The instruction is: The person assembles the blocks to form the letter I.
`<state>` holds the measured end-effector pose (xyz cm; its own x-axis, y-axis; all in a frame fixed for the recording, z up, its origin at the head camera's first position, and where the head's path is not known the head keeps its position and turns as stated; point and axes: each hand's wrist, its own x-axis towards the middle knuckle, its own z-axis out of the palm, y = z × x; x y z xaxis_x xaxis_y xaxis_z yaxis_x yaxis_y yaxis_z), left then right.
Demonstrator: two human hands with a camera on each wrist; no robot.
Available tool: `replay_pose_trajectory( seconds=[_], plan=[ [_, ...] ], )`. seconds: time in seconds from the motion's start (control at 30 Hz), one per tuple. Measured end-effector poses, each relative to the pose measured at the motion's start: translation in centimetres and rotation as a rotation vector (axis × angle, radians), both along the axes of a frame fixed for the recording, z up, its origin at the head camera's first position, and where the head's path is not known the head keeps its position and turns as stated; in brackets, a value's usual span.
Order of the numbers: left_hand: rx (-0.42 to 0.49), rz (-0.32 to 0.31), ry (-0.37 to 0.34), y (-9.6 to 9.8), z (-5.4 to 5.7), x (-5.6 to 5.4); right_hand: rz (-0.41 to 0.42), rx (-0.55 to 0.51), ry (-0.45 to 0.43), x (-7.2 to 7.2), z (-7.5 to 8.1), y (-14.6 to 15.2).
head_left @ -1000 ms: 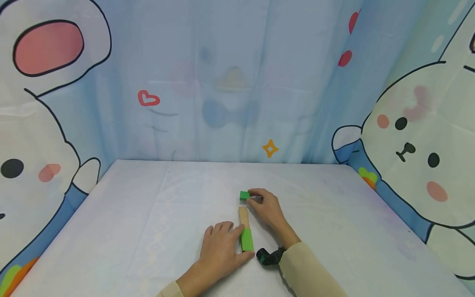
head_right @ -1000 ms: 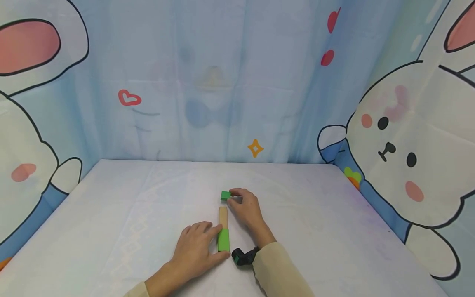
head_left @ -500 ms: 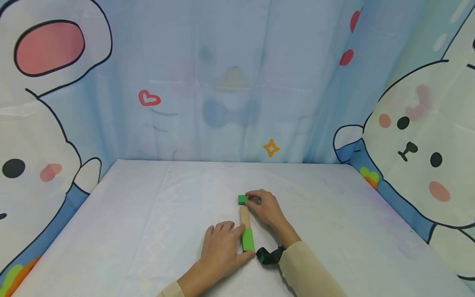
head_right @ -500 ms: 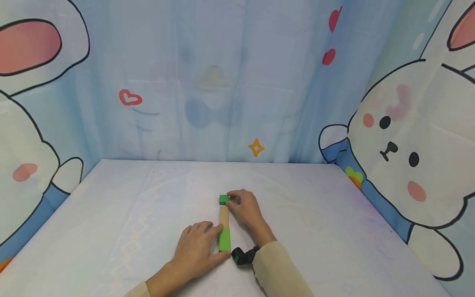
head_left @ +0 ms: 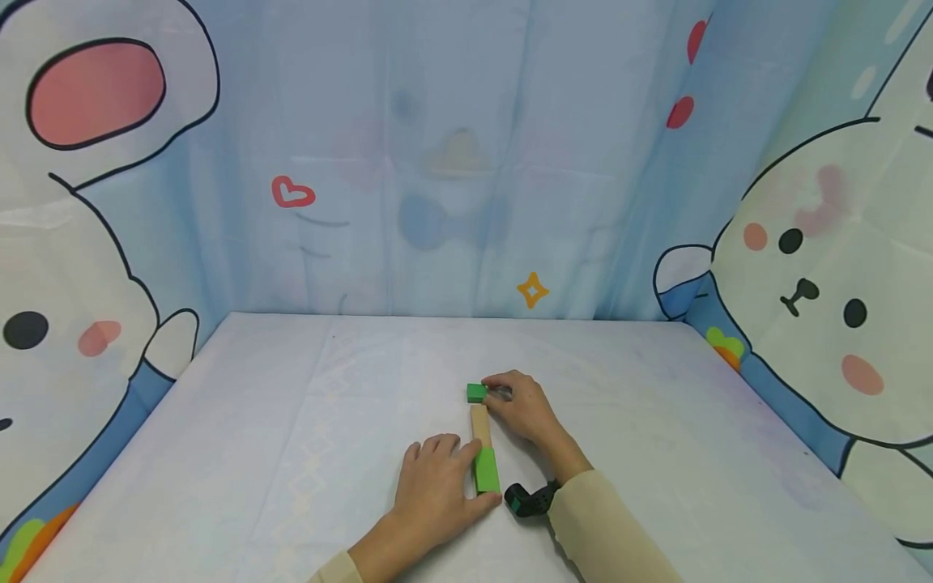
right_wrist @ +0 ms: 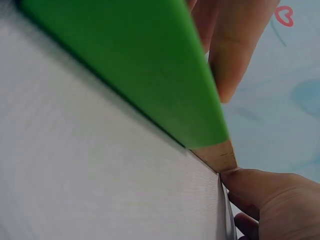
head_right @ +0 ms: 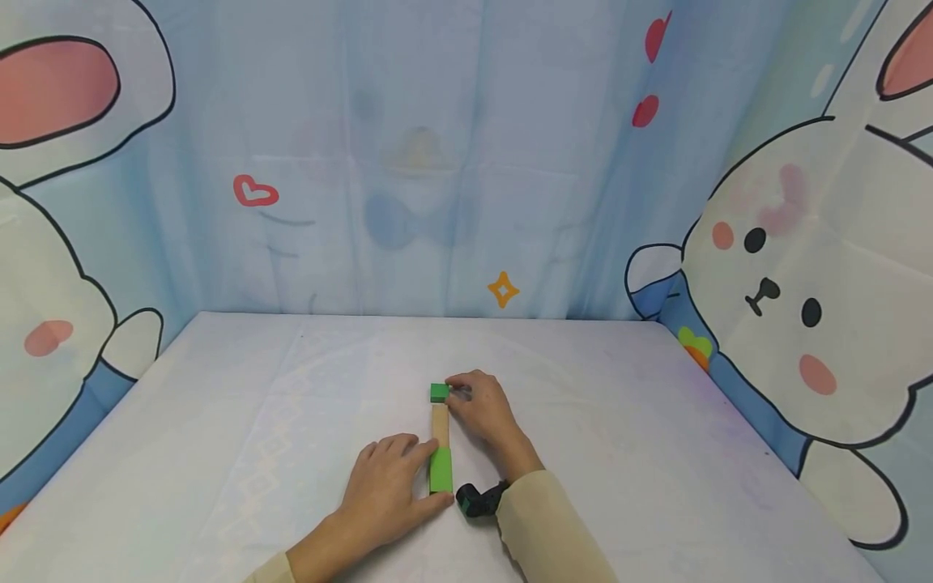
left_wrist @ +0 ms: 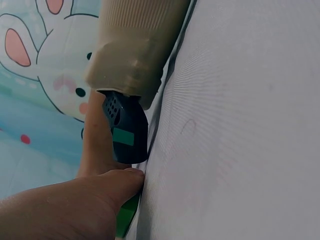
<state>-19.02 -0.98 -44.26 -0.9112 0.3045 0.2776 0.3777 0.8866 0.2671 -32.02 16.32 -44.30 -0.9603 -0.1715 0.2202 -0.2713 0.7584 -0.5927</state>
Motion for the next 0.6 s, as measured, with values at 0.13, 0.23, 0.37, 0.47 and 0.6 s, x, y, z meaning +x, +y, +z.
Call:
replay_pose_trajectory(
  seconds=[0.13, 0.23, 0.37, 0.47, 0.6],
  plan=[
    [0.002, 0.003, 0.0, 0.02, -0.03, 0.05, 0.004, 0.0, -0.001, -0.04, -0.03, 0.03],
    [-0.001, 0.005, 0.001, 0.05, -0.03, 0.11, 0.002, 0.0, -0.002, 0.01, -0.01, 0.01],
    [-0.005, 0.004, -0.002, 0.07, 0.07, 0.15, -0.012, 0.004, -0.01, 0.07, -0.02, -0.02],
    [-0.008, 0.0, -0.002, 0.09, 0.19, 0.16, -0.019, 0.004, -0.007, 0.13, -0.01, -0.01],
    [-0.008, -0.003, 0.0, 0.06, 0.16, 0.12, -0.017, -0.014, -0.016, 0.27, 0.12, 0.08]
  ],
)
